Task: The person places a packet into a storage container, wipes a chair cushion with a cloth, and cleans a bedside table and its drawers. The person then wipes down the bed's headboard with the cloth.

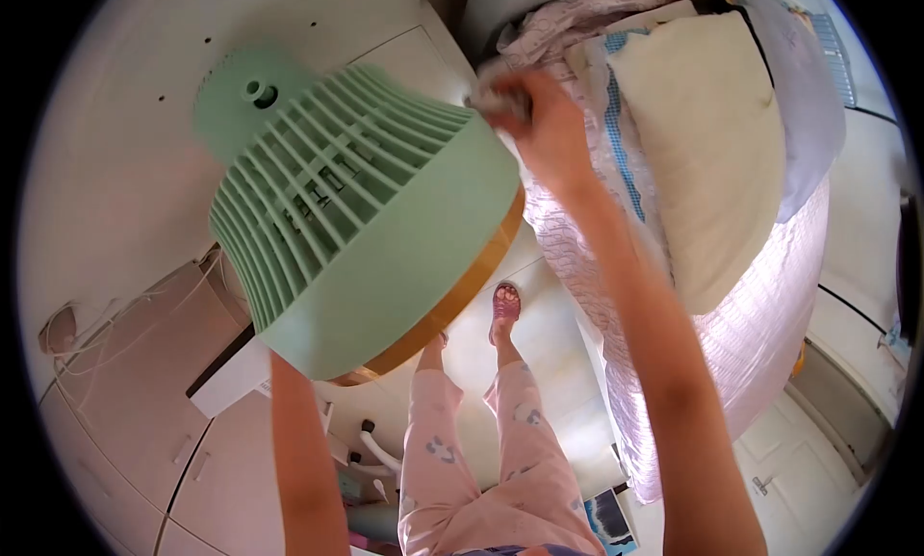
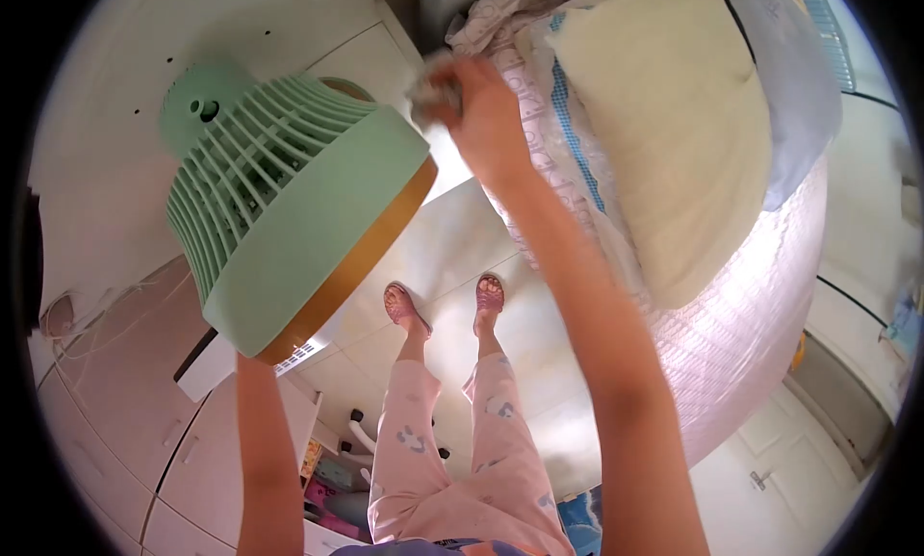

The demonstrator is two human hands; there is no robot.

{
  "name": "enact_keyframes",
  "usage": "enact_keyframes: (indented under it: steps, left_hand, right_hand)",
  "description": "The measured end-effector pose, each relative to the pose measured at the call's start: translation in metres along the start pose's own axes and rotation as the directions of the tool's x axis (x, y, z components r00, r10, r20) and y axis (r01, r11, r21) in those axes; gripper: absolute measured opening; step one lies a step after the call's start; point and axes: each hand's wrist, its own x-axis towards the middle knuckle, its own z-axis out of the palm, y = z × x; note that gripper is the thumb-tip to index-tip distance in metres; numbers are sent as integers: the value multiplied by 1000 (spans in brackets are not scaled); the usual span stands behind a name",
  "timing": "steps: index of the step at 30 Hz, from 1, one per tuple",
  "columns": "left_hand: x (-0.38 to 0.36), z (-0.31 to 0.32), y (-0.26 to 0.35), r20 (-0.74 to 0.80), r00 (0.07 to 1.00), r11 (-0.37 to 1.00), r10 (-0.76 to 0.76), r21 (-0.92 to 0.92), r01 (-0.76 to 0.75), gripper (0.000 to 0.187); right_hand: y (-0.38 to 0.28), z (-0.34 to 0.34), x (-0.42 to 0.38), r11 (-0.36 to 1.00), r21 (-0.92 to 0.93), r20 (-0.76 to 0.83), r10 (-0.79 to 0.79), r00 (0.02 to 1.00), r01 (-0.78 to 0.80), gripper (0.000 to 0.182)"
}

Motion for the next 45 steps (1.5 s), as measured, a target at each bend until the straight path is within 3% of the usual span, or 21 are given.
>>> enact_keyframes:
  steps: [2,4,8,13,17,18,19,21,23,26,30,31,33,35,36,38,39,41,42,43,45]
  left_hand:
    - [-10,-26,-25,-121,993,998,18,62,-10,54]
    - [-19,-50,-50,-229,972,991,43,135,-12,52]
    - [-34,-87,-89,-386,913,949,129,315,-1,48]
    - [-49,-115,-114,-437,834,771,335,636,24,43]
    - [-54,-127,-116,-338,789,493,514,869,51,40]
    - [-52,-128,-116,-307,774,418,553,906,61,39]
    - [-52,-130,-115,-266,764,333,588,940,71,38]
    - [-46,-135,-112,-170,749,163,641,983,84,36]
    - [-27,-139,-109,-54,744,-19,666,996,90,35]
    - [6,-156,-100,83,751,-250,655,962,112,32]
    - [59,-180,-82,226,802,-489,552,867,92,30]
    - [54,-155,-101,261,704,-405,660,913,41,30]
    - [50,-115,-104,313,654,-503,688,856,120,30]
    - [45,-98,-97,260,704,-484,661,865,136,29]
    - [43,-89,-93,232,727,-475,646,868,144,29]
    - [53,-109,-97,414,650,-623,637,773,118,25]
    - [54,-114,-96,395,664,-605,635,789,109,28]
    - [65,-115,-90,378,680,-567,629,821,68,33]
    - [69,-112,-90,443,622,-580,646,814,21,33]
    - [68,-103,-92,500,559,-592,661,806,-20,32]
    - [58,-89,-96,446,583,-539,679,842,-17,31]
  right_hand:
    - [8,18,51,970,-108,9,-218,976,217,19]
    - [19,41,103,836,-224,-27,-519,854,501,23]
    - [36,81,152,849,-300,112,-421,900,434,21]
    - [62,88,127,822,-404,214,-342,915,402,21]
    - [53,50,48,789,-444,266,-337,903,425,30]
    - [55,47,25,834,-398,181,-338,924,383,33]
    - [59,46,7,814,-421,148,-374,915,401,18]
    - [52,30,-35,831,-424,133,-336,932,360,21]
    - [54,10,-75,796,-470,239,-300,923,381,28]
    - [45,-13,-129,793,-534,538,51,842,293,36]
    - [17,-6,-87,842,-424,356,-182,916,332,34]
    - [15,8,-64,831,-390,287,-300,910,397,27]
    - [37,44,-25,724,-424,161,-531,832,545,18]
    - [111,98,1,648,-477,384,-454,804,594,24]
    - [130,123,3,683,-465,322,-462,826,564,31]
    - [144,157,-4,749,-434,202,-461,864,501,48]
    - [104,108,-18,665,-545,479,-253,841,510,29]
    - [85,100,-42,584,-656,368,-304,879,477,33]
    - [81,100,-48,540,-708,315,-334,888,454,35]
    - [87,99,-57,590,-672,280,-358,891,448,36]
    - [91,95,-82,588,-679,276,-350,895,439,37]
